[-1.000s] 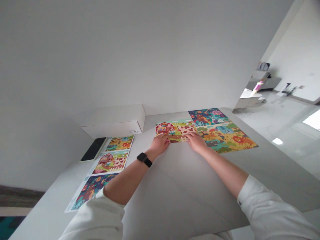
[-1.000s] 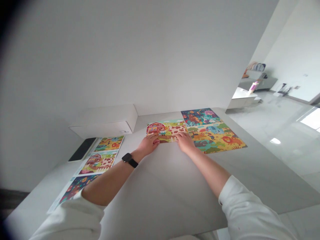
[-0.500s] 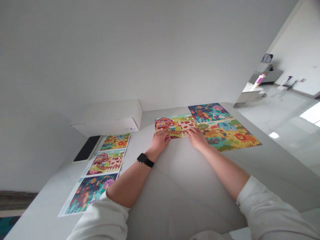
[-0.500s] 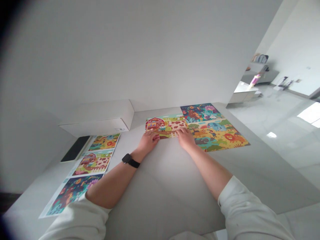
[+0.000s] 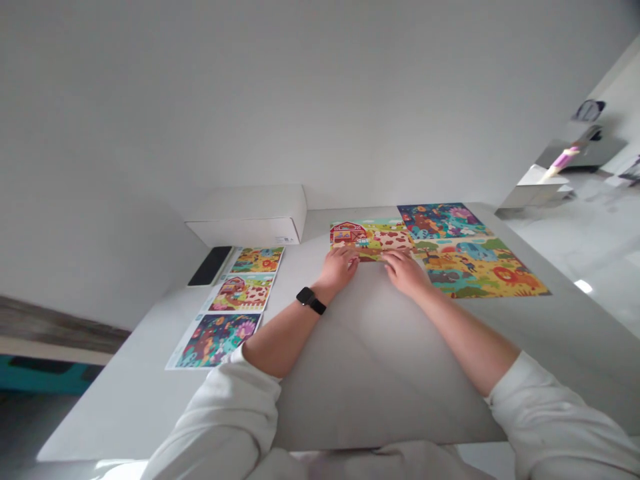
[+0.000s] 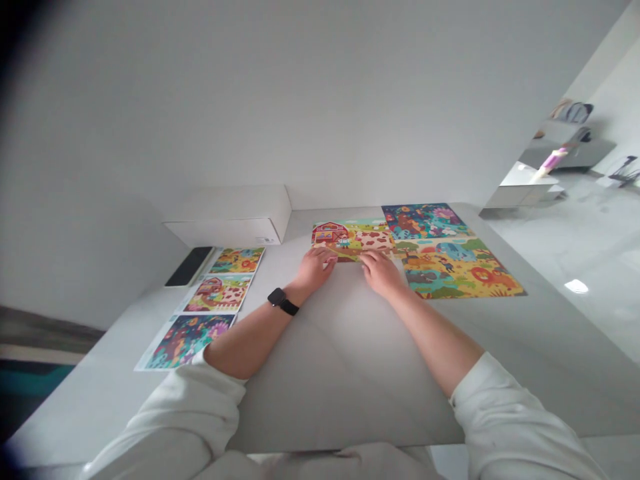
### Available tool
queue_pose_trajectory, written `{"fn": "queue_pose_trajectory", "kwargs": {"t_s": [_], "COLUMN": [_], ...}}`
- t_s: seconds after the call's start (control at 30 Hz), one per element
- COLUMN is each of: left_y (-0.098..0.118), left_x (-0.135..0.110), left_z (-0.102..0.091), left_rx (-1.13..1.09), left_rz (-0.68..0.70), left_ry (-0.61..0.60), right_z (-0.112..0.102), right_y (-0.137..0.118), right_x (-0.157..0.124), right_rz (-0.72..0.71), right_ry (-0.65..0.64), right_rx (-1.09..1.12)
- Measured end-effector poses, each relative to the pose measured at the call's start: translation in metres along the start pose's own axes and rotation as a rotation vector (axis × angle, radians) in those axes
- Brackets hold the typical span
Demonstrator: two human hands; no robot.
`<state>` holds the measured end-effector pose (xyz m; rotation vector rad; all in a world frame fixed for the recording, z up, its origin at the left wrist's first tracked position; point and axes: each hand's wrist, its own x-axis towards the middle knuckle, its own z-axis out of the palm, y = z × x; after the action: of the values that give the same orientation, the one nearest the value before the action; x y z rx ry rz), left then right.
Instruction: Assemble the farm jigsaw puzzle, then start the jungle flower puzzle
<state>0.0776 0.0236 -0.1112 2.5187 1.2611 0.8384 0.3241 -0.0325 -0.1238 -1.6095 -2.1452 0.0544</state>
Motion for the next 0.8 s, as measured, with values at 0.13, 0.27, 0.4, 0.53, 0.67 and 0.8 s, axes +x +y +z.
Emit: {"fn": "queue_pose_trajectory", "kwargs": {"t_s": [0.13,0.27,0.4,0.53,0.67,0.8], "left_y": [0.016,0.031,0.036,0.032,0.027,0.028], "left_x": [-0.012,-0.033,-0.061,-0.075,-0.074,-0.076], "left_z": [-0.021,-0.037,-0.039,-0.031,-0.026,-0.028], "left_rx": [-0.235,-0.417,-0.524,-0.503,-0.424,-0.394], "left_rz": [-0.067,-0.155,-0.322,-0.303,-0.132,-0.108], "left_ry": [-0.045,-0.097,-0.221,-0.338,-0.383,-0.375], "right_z": [-0.011,-0.016,-0.017,-0.011,-0.005,-0.002], "right_y": [-0.034,-0.06,-0.08,-0.092,-0.091,-0.087], "right_x": [-0.008,-0.014,-0.028,-0.04,-0.041,-0.039], "right_rz": [0.003,0.024,0.061,0.082,0.067,0.056], "right_ry": [-0.095,-0.143,-0.234,-0.315,-0.357,-0.349], "right_rx": [0.123,0.23,0.193,0.096,0.016,-0.015]}}
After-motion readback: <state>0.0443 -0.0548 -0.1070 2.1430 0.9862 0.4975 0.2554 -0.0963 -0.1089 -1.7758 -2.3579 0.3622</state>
